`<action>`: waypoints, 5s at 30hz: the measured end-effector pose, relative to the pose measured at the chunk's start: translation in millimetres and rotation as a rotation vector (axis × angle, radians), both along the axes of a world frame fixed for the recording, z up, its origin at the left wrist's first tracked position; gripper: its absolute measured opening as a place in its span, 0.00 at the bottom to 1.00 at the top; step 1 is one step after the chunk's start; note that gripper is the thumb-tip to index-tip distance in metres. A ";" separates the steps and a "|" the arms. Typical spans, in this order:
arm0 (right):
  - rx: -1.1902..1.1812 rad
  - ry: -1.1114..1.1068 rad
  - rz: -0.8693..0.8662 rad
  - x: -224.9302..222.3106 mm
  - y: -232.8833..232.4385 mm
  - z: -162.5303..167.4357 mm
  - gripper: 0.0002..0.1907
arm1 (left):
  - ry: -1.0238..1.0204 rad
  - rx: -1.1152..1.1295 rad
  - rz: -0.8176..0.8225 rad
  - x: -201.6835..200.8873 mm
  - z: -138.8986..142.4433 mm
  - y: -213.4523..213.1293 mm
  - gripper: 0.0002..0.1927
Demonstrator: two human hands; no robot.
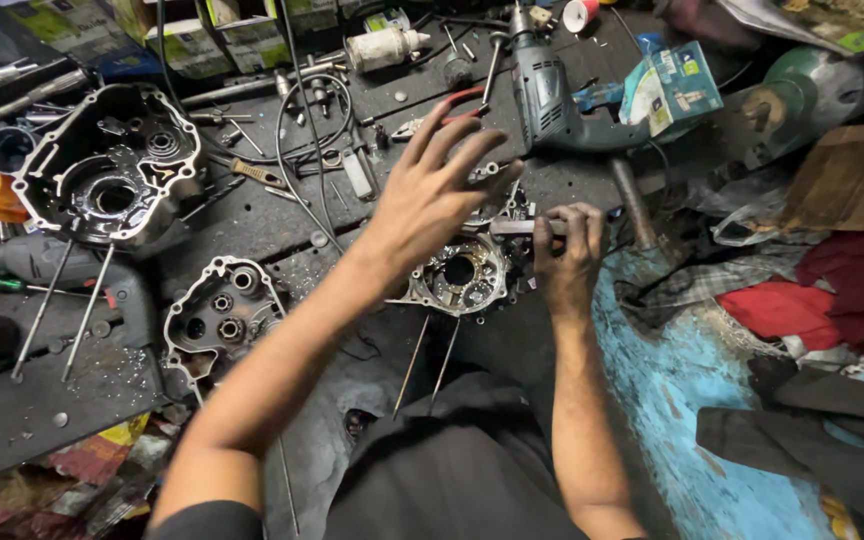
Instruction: The person uses a T-handle wrench to tighten bolts on a disassembled engine casing on a cluttered workbench. They repeatedly insert and remove the tool, adjust the casing position, and work on multiple bolt holes across the engine block.
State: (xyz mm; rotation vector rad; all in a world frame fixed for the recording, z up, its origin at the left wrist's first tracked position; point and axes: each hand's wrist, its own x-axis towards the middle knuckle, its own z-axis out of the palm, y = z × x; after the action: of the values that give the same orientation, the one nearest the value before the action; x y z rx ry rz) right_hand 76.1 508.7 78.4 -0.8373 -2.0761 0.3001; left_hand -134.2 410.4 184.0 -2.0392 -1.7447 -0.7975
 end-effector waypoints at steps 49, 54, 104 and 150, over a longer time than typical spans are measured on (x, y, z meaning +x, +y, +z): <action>-0.078 0.024 -0.017 -9.9 -7.1 5.9 0.11 | 0.046 -0.385 0.525 11.9 28.9 29.3 0.31; -0.011 0.001 -0.041 -13.6 -2.6 6.2 0.10 | 0.230 -0.012 0.675 62.3 -8.9 14.9 0.26; 0.061 0.039 -0.159 -17.1 2.9 14.5 0.09 | -1.150 0.414 -0.198 37.2 -67.9 -3.4 0.29; 0.052 -0.008 -0.142 -12.3 -1.2 16.3 0.09 | -1.450 -0.715 -1.074 -62.7 -32.7 61.2 0.28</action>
State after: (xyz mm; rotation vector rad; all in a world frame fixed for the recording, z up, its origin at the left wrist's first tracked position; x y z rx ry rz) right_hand 63.7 507.5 94.7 -0.9502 -2.0108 0.1659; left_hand -196.9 471.6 151.3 -3.2682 -1.2133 -2.8485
